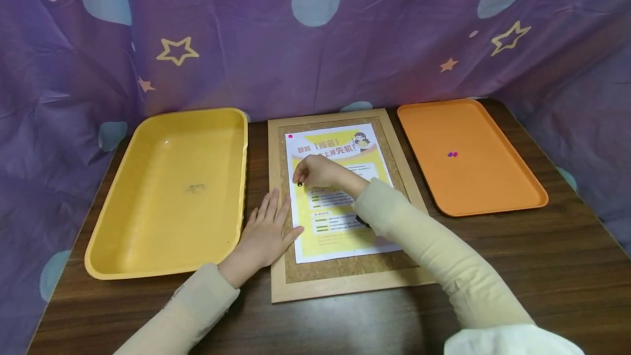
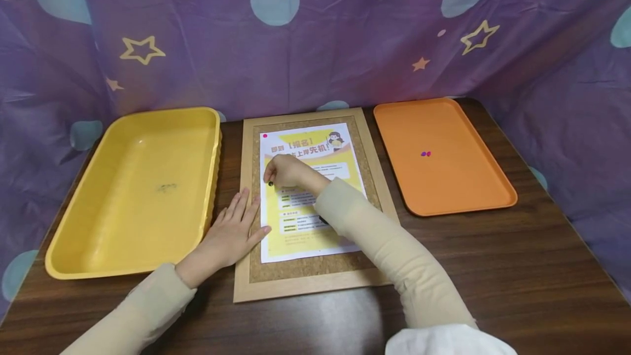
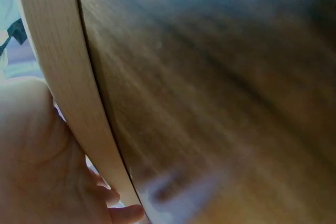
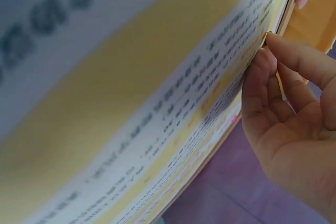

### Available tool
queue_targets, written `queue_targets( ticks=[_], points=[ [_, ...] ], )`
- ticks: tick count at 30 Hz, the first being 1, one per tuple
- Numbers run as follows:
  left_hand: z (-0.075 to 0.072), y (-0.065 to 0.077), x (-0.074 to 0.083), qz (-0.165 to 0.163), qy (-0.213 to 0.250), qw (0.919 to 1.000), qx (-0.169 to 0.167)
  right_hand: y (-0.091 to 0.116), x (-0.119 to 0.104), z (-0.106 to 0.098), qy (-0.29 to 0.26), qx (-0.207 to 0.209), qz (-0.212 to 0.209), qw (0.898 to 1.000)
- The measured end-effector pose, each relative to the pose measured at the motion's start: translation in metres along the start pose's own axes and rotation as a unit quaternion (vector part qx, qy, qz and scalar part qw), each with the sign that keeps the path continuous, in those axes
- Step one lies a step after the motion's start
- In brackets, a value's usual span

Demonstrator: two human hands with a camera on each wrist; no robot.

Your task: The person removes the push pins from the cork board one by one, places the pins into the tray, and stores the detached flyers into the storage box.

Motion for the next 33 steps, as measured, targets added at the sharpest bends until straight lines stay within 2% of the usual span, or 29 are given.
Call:
queue_targets(
  ticks=[8,15,33],
  points=[
    [0.0007,-0.0002,0.0007,0.0,0.003,1.0,-0.003,-0.0023,0.0,0.0017,0.009,-0.03,-0.005,0.999],
    [0.0017,-0.0013,-0.0016,-0.006,-0.003,0.9999,-0.009,-0.0072,-0.0002,0.0028,0.025,-0.041,-0.015,0.999],
    [0.0031,-0.0025,-0.003,-0.002,-0.007,0.9999,-0.01,-0.0086,-0.0039,0.0061,0.052,-0.034,-0.044,0.997]
  ],
)
Point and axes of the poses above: each hand's wrist, its own y-axis away from the middle knuckle, its own z-axis out of the palm, x = y × z, the point moved 10 cm from there along -y, towards the middle knuckle, and after that the axes turned 8 degrees about -x, right-handed, at the moved point
